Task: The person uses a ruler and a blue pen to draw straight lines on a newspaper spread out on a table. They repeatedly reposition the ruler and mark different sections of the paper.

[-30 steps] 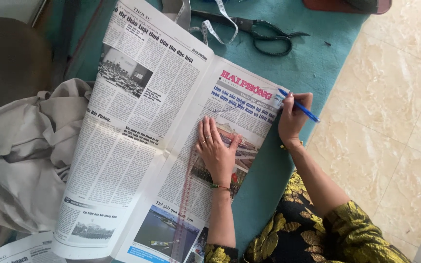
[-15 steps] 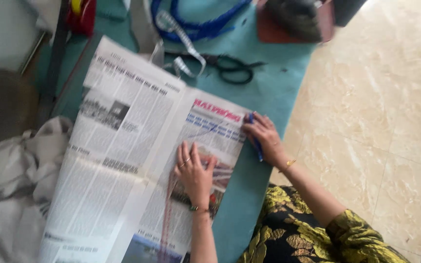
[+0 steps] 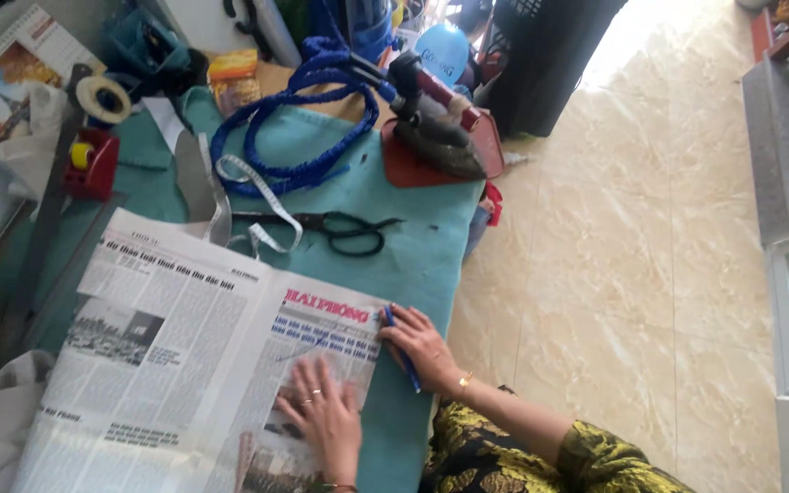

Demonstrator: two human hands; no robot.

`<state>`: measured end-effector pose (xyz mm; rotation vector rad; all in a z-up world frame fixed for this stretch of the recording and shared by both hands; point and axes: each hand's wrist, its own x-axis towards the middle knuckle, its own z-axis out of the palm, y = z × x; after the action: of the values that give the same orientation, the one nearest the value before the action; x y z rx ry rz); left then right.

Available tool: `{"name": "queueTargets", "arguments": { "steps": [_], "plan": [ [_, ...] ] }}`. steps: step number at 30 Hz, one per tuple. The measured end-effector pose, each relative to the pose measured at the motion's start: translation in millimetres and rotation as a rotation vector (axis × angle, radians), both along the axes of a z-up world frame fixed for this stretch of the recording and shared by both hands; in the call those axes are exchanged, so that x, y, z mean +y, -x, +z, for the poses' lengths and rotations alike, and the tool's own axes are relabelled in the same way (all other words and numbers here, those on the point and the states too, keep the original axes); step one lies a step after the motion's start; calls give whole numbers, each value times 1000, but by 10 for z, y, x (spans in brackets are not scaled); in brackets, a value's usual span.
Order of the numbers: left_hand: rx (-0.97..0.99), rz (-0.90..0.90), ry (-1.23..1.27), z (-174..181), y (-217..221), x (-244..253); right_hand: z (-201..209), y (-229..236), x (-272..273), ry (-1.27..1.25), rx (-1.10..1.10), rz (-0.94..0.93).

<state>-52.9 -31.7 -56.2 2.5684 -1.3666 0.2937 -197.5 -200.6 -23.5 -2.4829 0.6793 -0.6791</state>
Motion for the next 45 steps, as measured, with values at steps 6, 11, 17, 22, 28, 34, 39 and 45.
{"name": "queueTargets", "arguments": {
  "steps": [6,11,17,22,28,34,39,45],
  "plan": [
    [-117,-135,-61,149,625,-597,179,56,-3,-154,-80,72],
    [-129,-171,-39,205,676,-731,93,104,-43,-266,-184,97],
    [-160,-146,-44,271,685,-778,103,119,-88,-344,-239,106],
    [9,-95,-88,224,676,-787,37,145,-238,-467,-366,155],
    [318,-43,-68,603,740,-832,-165,165,-857,-584,-211,53],
    [264,-62,45,491,746,-843,-217,-148,-1275,-670,-191,205],
    [258,-117,46,395,782,-885,-213,-391,-1413,-589,-44,315],
    [242,-74,-53,449,789,-891,-103,-658,-1414,-522,-5,466]
  ]
}}
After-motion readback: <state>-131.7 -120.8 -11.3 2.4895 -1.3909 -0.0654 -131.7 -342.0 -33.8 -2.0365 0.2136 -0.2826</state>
